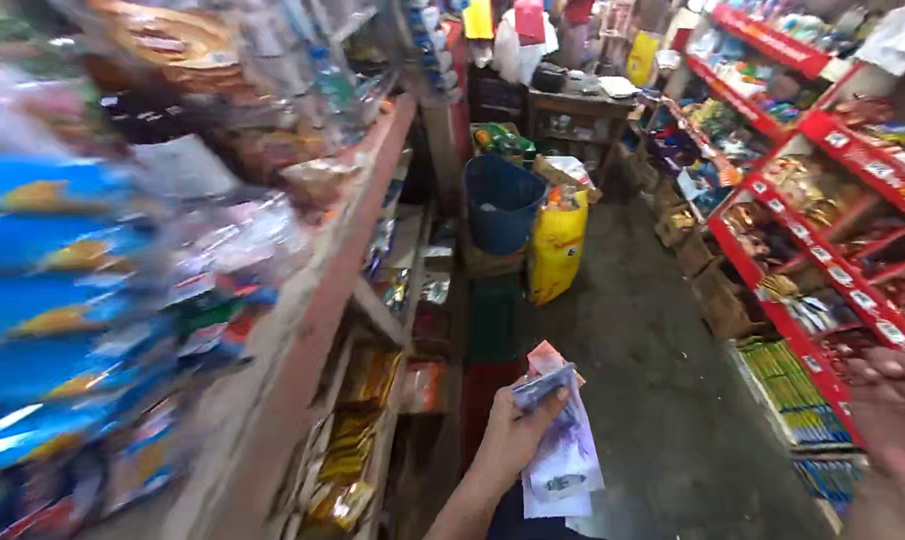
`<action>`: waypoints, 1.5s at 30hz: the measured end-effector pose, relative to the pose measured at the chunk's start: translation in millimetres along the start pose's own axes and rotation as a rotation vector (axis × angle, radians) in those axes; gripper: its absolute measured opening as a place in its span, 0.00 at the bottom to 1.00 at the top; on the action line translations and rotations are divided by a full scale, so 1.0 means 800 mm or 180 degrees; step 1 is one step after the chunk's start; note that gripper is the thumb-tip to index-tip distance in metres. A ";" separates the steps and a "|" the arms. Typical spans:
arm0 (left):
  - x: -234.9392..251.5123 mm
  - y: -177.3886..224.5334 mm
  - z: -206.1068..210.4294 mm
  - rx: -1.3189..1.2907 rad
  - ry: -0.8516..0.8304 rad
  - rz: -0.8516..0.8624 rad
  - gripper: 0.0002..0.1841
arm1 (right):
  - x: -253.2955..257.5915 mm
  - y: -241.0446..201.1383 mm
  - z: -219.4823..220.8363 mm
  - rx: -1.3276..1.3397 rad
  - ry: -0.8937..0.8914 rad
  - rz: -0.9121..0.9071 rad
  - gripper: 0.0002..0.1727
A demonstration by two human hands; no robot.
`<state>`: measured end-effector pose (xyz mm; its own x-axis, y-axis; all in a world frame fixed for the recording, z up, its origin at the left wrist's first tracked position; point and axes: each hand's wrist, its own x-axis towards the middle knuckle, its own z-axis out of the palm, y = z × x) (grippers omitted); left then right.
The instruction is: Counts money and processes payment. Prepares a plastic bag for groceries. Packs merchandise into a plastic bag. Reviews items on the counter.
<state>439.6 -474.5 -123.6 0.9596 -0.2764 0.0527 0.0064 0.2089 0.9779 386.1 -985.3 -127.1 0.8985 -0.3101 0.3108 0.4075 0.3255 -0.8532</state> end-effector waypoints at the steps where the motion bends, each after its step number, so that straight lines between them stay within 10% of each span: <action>1: 0.042 -0.013 0.017 0.0044 -0.0180 0.0027 0.11 | 0.021 0.011 0.025 -0.0462 -0.0133 0.0041 0.16; 6: 0.273 -0.106 0.109 -0.0085 -0.1246 0.0556 0.11 | 0.120 0.160 0.132 -0.2163 -0.0599 0.0012 0.18; 10: 0.461 -0.186 0.185 -0.0290 -0.1933 0.0554 0.10 | 0.227 0.291 0.041 -0.2341 -0.0062 -0.0306 0.17; 15: 0.636 -0.249 0.271 -0.0459 -0.2290 0.0185 0.08 | 0.360 0.312 -0.057 -0.2247 0.0102 0.0311 0.10; 25: 0.988 -0.309 0.396 -0.0472 -0.1112 -0.0164 0.11 | 0.760 0.378 -0.210 -0.1774 -0.0469 0.0867 0.11; 37: 1.392 -0.335 0.356 -0.0344 0.0900 -0.0320 0.09 | 1.265 0.591 -0.289 -0.1582 -0.0559 0.0122 0.13; 45: 1.784 -0.321 0.346 -0.0631 -0.0738 -0.0275 0.22 | 1.613 0.658 -0.329 -0.3628 -0.2108 0.0679 0.25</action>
<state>1729.3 -1182.2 -243.8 0.8636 -0.5027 0.0382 0.1617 0.3479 0.9235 1716.5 -1449.3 -285.3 0.9687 0.2481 -0.0052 0.1784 -0.7108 -0.6804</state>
